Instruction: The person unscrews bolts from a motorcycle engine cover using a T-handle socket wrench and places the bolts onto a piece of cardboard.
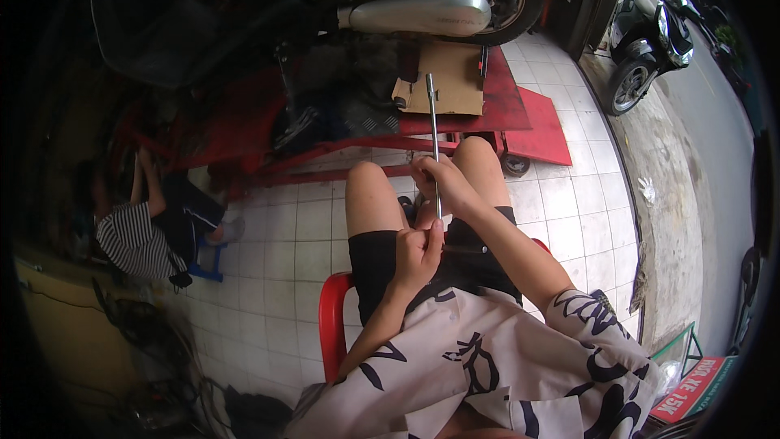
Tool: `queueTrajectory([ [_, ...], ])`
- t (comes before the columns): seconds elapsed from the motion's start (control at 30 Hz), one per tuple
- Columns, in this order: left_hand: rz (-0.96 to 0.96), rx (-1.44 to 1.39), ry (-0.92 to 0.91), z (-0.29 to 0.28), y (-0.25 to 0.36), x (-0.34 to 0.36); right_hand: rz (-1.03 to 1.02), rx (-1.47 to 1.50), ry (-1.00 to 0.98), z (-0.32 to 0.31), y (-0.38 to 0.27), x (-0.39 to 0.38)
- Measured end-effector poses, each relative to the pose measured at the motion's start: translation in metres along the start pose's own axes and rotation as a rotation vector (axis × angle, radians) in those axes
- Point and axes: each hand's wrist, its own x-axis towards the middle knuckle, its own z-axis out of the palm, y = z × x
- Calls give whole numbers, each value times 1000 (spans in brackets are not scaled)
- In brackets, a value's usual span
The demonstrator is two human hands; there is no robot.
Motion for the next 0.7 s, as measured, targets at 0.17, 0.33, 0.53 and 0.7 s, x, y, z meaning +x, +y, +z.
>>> queueTrajectory([
  [0.17,4,8,8,-2,-1,-1,-20,-25,13,4,-1,0],
  [0.33,25,-17,30,-5,-6,-3,-17,25,12,16,-6,-1],
  [0.53,-49,-196,-34,-11,0,-10,10,27,-59,9,2,5],
  [0.7,4,-266,-42,-12,0,-14,6,71,-94,16,4,9],
])
